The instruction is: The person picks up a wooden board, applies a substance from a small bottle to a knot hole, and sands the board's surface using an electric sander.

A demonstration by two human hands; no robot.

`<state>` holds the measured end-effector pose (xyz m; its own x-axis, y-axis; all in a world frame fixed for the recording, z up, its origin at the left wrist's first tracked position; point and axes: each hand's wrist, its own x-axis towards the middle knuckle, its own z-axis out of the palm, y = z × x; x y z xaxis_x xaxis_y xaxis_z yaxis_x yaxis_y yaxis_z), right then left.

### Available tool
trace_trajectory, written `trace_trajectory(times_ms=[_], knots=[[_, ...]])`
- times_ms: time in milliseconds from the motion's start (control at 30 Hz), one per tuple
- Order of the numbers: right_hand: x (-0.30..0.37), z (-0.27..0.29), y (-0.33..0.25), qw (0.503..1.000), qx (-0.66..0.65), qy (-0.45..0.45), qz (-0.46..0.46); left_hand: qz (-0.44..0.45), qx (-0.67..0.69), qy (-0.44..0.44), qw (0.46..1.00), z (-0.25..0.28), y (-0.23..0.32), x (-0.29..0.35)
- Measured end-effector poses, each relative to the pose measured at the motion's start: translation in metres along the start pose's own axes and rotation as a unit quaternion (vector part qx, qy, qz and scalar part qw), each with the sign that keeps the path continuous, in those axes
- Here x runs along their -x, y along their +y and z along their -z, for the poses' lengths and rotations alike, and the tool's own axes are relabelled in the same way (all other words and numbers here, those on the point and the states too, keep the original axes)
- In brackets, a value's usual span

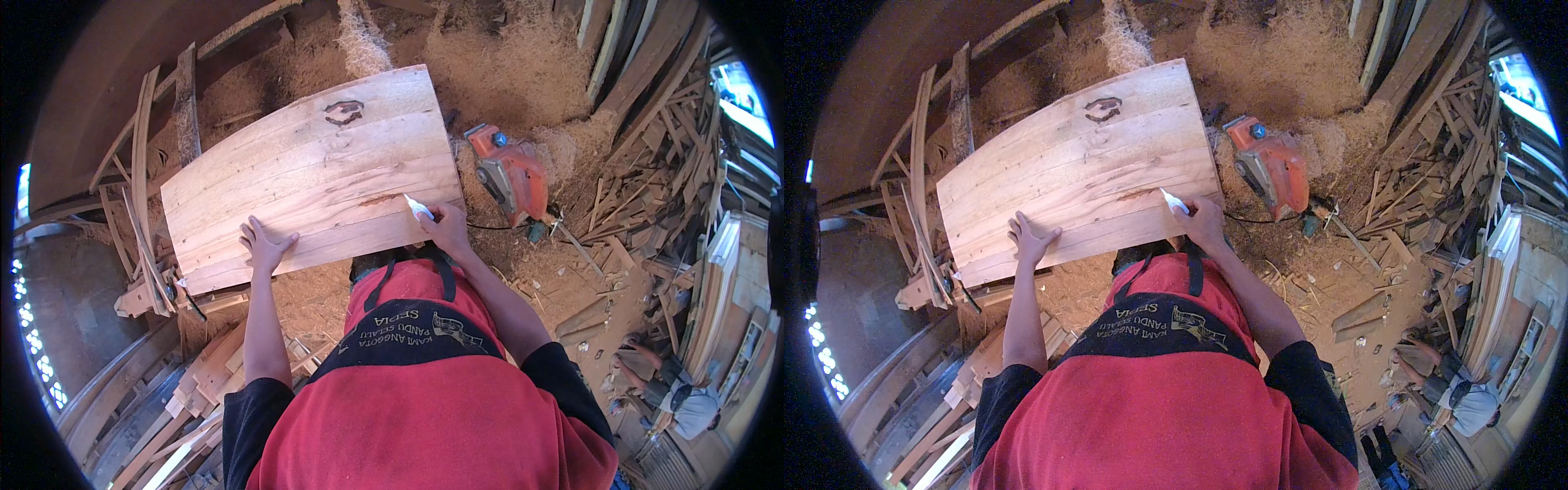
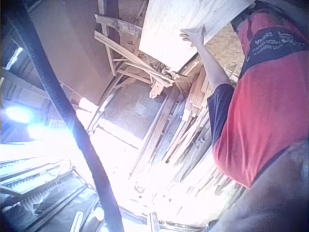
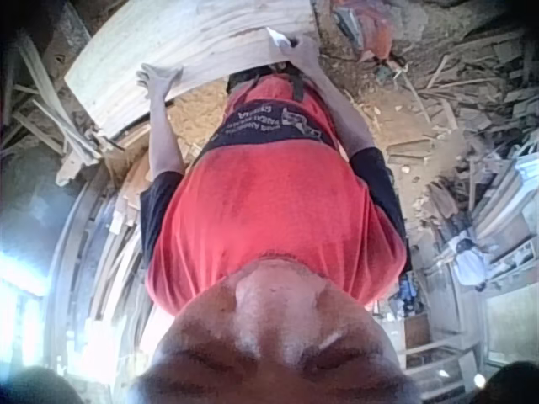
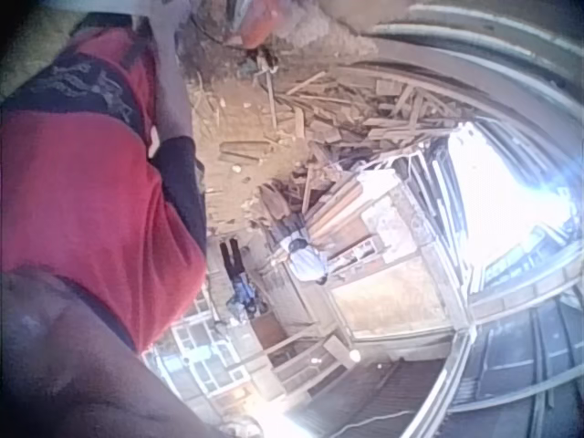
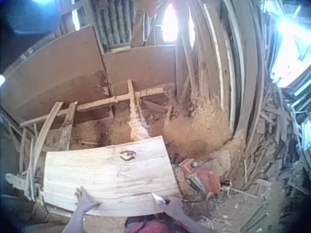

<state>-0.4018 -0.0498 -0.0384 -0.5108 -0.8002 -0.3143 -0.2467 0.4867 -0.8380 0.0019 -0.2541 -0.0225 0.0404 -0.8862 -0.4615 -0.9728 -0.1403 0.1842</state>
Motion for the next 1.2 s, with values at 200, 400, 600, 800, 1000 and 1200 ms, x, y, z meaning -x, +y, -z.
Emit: trace_trajectory(times_ms=[200,400,600,800,1000,1200], knots=[[0.002,0.005,0.000,0.999,-0.045,0.003,-0.004,0.015,-0.006,-0.010,1.000,0.006,0.004,0.004],[0.005,0.012,0.004,0.998,-0.061,0.021,-0.026,0.007,0.004,-0.017,1.000,0.010,0.009,0.007],[0.007,0.017,0.006,0.993,-0.104,0.033,-0.054,0.012,0.004,-0.022,1.000,0.012,0.007,0.009],[0.010,0.027,0.008,0.998,-0.055,0.040,-0.010,0.027,-0.012,-0.041,0.999,0.016,0.018,0.011],[0.010,0.026,0.017,0.991,-0.113,0.066,-0.022,-0.023,0.016,0.017,0.999,-0.008,-0.017,-0.005],[0.012,0.030,0.014,0.988,-0.113,0.088,-0.052,0.010,0.016,-0.013,1.000,-0.001,-0.006,-0.002]])
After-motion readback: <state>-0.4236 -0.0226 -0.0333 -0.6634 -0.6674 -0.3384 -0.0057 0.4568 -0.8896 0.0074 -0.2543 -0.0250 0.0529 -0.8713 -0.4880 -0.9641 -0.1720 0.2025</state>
